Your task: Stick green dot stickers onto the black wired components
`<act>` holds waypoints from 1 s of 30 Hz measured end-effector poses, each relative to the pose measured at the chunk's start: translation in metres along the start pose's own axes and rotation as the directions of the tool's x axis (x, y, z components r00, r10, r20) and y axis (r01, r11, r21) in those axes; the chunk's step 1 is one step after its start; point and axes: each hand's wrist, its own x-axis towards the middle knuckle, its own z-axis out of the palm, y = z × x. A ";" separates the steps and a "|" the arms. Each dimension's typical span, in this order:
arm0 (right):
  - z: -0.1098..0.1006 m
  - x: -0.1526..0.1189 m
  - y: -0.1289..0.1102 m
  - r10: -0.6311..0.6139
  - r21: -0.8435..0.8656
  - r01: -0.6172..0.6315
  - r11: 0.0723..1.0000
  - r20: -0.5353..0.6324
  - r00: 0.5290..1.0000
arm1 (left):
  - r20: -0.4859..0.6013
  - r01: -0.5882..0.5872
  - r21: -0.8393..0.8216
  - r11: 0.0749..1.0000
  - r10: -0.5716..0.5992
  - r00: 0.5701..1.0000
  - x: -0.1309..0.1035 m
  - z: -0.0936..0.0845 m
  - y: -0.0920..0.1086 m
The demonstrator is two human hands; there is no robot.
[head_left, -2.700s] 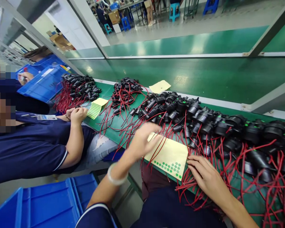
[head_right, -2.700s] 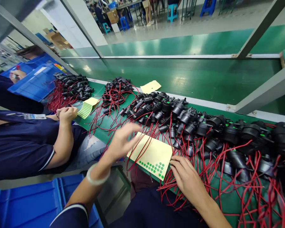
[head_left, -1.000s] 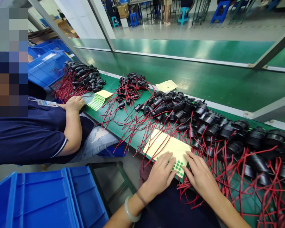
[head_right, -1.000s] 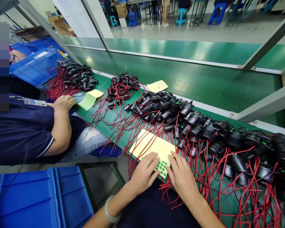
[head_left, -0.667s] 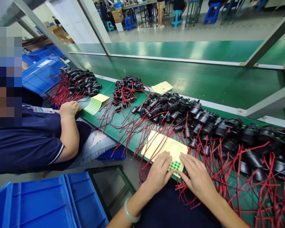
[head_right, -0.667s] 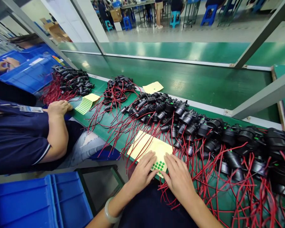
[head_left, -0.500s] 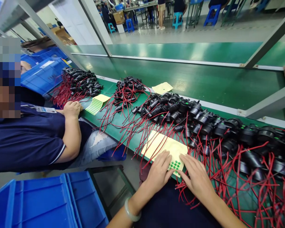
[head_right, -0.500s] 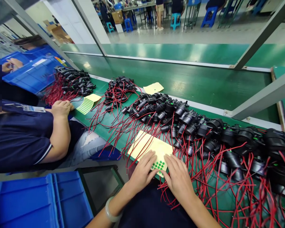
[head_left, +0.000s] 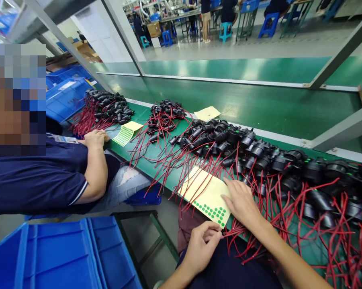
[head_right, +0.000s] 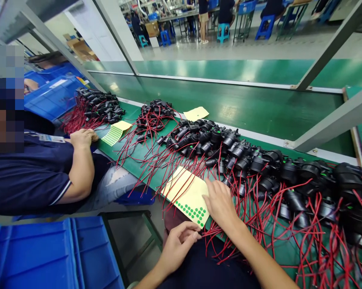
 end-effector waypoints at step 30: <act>-0.056 -0.047 -0.036 0.019 0.098 -0.006 0.995 -0.133 0.991 | 0.048 -0.051 -0.715 0.697 0.122 0.991 0.024 0.042 0.031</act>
